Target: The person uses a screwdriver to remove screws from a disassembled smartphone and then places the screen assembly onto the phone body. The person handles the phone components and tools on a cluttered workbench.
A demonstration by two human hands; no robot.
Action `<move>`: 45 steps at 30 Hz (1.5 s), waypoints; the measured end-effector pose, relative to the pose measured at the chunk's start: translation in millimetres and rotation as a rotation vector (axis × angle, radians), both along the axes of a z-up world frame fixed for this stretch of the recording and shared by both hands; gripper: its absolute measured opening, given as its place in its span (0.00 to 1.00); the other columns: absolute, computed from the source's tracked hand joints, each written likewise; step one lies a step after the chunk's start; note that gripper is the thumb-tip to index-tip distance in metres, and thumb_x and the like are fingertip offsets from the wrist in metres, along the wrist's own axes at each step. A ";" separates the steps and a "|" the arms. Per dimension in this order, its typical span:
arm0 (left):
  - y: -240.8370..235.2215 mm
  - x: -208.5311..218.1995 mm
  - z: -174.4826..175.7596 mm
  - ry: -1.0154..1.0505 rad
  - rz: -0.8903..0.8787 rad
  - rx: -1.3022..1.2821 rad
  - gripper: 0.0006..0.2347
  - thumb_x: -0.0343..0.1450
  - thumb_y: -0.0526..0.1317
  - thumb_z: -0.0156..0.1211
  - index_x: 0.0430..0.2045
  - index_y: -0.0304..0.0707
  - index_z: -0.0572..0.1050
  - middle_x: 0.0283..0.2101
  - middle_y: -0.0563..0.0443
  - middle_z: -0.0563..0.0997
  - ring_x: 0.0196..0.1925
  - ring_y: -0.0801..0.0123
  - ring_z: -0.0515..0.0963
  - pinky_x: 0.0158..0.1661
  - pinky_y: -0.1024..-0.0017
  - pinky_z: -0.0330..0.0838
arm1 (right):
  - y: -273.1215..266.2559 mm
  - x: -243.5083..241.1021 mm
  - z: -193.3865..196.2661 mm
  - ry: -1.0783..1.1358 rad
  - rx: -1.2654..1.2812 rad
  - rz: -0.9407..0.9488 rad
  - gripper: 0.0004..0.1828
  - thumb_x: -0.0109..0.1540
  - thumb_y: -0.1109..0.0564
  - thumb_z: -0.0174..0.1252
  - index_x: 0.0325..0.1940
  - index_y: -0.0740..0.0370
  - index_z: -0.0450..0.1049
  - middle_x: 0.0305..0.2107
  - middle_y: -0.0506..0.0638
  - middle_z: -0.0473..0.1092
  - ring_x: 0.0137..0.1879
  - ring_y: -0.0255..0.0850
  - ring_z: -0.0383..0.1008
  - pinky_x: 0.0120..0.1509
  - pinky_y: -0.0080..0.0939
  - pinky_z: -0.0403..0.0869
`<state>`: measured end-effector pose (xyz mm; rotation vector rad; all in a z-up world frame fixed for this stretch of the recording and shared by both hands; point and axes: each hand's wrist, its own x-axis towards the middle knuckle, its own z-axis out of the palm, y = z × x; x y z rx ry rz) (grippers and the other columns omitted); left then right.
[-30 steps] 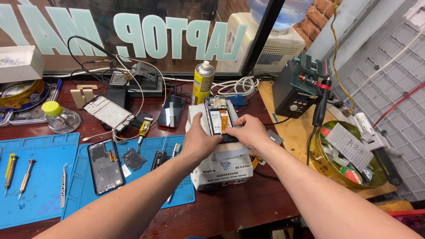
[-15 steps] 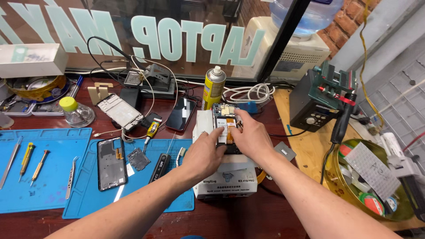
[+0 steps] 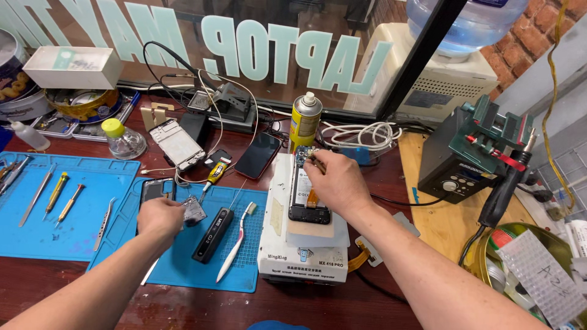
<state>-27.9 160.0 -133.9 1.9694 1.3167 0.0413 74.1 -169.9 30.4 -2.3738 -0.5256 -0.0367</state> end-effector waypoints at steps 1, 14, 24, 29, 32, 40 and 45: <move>12.9 -2.0 -9.4 0.012 0.045 0.064 0.08 0.66 0.37 0.69 0.36 0.41 0.86 0.38 0.39 0.86 0.38 0.54 0.86 0.41 0.59 0.79 | 1.2 0.6 0.3 -0.008 -0.003 0.009 0.13 0.62 0.50 0.59 0.43 0.60 0.79 0.32 0.58 0.78 0.39 0.55 0.80 0.43 0.51 0.76; 95.9 -25.4 -56.4 0.206 0.118 0.121 0.14 0.66 0.36 0.69 0.39 0.19 0.81 0.45 0.26 0.84 0.46 0.42 0.85 0.43 0.55 0.79 | 47.4 0.1 3.0 0.027 0.022 0.091 0.14 0.62 0.49 0.61 0.41 0.62 0.80 0.30 0.57 0.78 0.36 0.49 0.80 0.41 0.47 0.76; 96.7 -42.6 -22.4 0.172 -0.160 0.196 0.12 0.66 0.35 0.61 0.41 0.31 0.83 0.48 0.30 0.83 0.52 0.39 0.82 0.49 0.52 0.76 | 94.2 18.2 -13.2 0.223 0.071 0.091 0.12 0.61 0.50 0.61 0.38 0.61 0.80 0.22 0.49 0.77 0.29 0.34 0.78 0.37 0.38 0.74; 73.3 -37.1 28.1 0.031 -0.222 0.199 0.09 0.66 0.36 0.61 0.35 0.32 0.82 0.41 0.32 0.85 0.46 0.43 0.83 0.47 0.54 0.76 | 93.4 33.7 -8.6 0.402 0.228 -0.020 0.11 0.62 0.53 0.61 0.37 0.64 0.79 0.23 0.47 0.75 0.25 0.30 0.69 0.30 0.35 0.68; 47.4 -13.1 63.7 -0.072 -0.283 0.107 0.07 0.66 0.36 0.60 0.32 0.31 0.82 0.37 0.35 0.86 0.40 0.50 0.85 0.44 0.56 0.77 | 92.0 38.1 -0.7 0.571 0.338 -0.077 0.11 0.60 0.54 0.62 0.38 0.65 0.78 0.24 0.48 0.73 0.20 0.29 0.60 0.22 0.35 0.59; -39.3 63.5 139.4 -0.363 -0.395 -0.207 0.05 0.65 0.32 0.62 0.29 0.31 0.82 0.29 0.43 0.84 0.30 0.66 0.82 0.32 0.67 0.75 | 75.8 27.2 23.6 0.819 0.253 -0.093 0.19 0.62 0.45 0.63 0.36 0.66 0.75 0.25 0.50 0.72 0.17 0.28 0.54 0.18 0.31 0.52; -75.1 89.8 159.3 -0.439 -0.474 -0.296 0.03 0.66 0.31 0.63 0.29 0.31 0.82 0.25 0.48 0.83 0.26 0.71 0.78 0.29 0.69 0.72 | 53.4 30.7 17.7 0.869 0.521 -0.071 0.11 0.59 0.54 0.65 0.32 0.61 0.71 0.24 0.47 0.70 0.17 0.26 0.53 0.17 0.30 0.49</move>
